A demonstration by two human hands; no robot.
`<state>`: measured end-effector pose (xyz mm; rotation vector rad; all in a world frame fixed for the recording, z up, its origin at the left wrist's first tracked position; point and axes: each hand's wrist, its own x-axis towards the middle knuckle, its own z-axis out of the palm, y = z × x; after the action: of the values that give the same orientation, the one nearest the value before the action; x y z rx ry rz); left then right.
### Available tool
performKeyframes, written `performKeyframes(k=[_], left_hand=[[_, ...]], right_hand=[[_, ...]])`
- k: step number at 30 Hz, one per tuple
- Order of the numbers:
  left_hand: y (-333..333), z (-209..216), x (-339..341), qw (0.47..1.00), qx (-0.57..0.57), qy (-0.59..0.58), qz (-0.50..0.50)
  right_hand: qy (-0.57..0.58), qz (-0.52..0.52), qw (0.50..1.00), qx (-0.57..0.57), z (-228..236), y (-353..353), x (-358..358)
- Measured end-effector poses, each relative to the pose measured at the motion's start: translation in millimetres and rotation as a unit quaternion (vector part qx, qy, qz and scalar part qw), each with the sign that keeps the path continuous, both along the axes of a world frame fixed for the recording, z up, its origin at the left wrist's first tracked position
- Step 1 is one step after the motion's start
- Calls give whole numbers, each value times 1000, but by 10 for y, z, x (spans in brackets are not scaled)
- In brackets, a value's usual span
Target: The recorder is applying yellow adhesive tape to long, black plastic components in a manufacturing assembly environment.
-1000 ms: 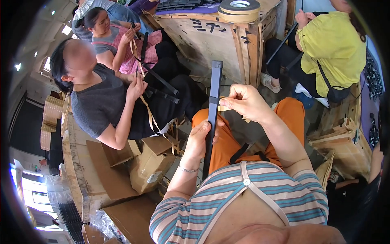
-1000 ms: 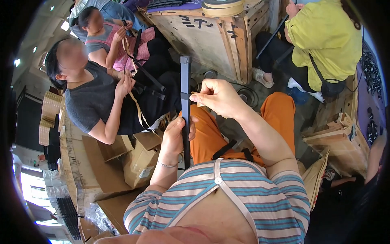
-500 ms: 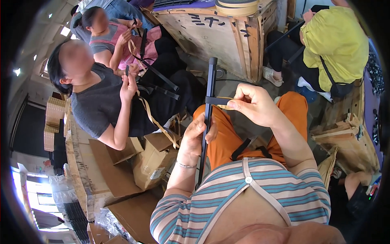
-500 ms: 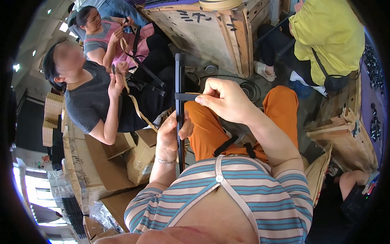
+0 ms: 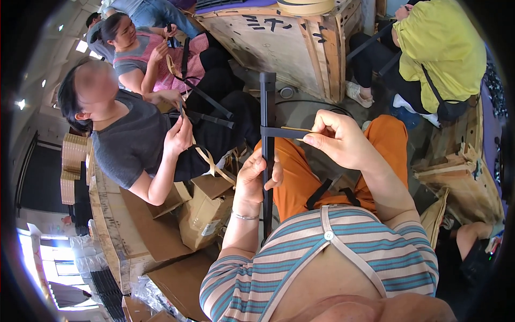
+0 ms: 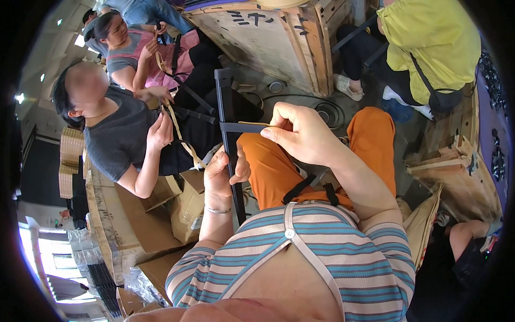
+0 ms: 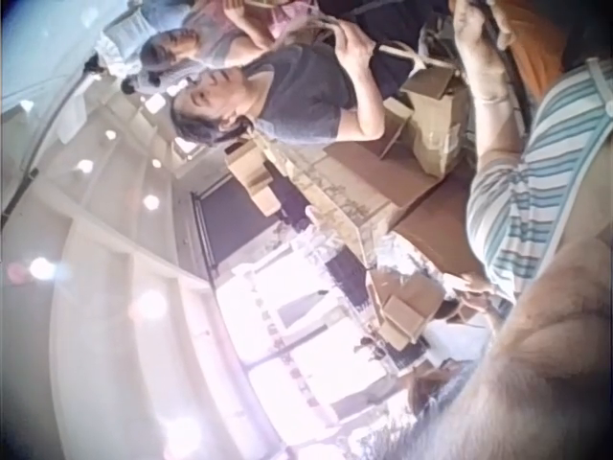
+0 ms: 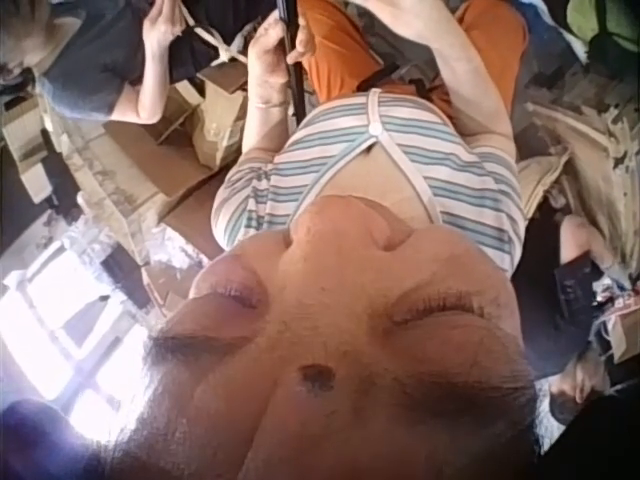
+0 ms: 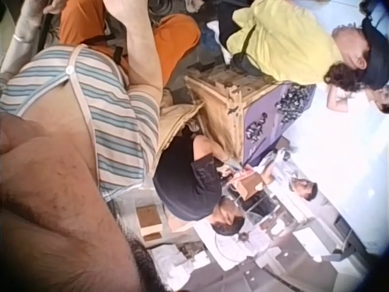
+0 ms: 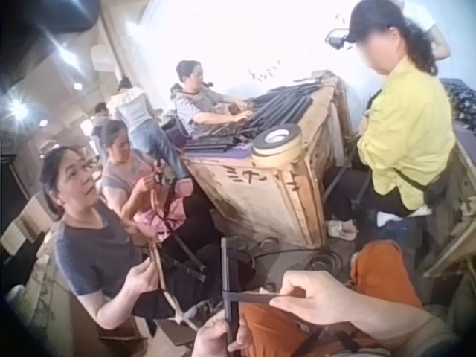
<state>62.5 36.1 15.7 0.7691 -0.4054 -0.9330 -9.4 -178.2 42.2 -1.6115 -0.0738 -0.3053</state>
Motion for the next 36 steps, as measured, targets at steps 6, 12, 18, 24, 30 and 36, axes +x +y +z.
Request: performKeyframes(k=[6,12,18,24,30,36], left_hand=[[-26,6,13,999,-23,10,-37],[-44,-21,17,992,-65,55,-89],[-42,-21,-21,992,-38,94,-77],[-46,9,-31,998,50,-14,-26],[-68,62,-96,995,83,-51,24],[-67,56,-111,995,80,-46,21]], right_hand=[[12,-14,1000,-15,-45,-24,53],[8,-15,1000,-17,-126,-33,152],[52,41,998,20,-91,-62,202],[-1,80,996,38,89,33,208],[-56,48,990,-120,90,102,269],[-22,17,987,-160,116,150,247]])
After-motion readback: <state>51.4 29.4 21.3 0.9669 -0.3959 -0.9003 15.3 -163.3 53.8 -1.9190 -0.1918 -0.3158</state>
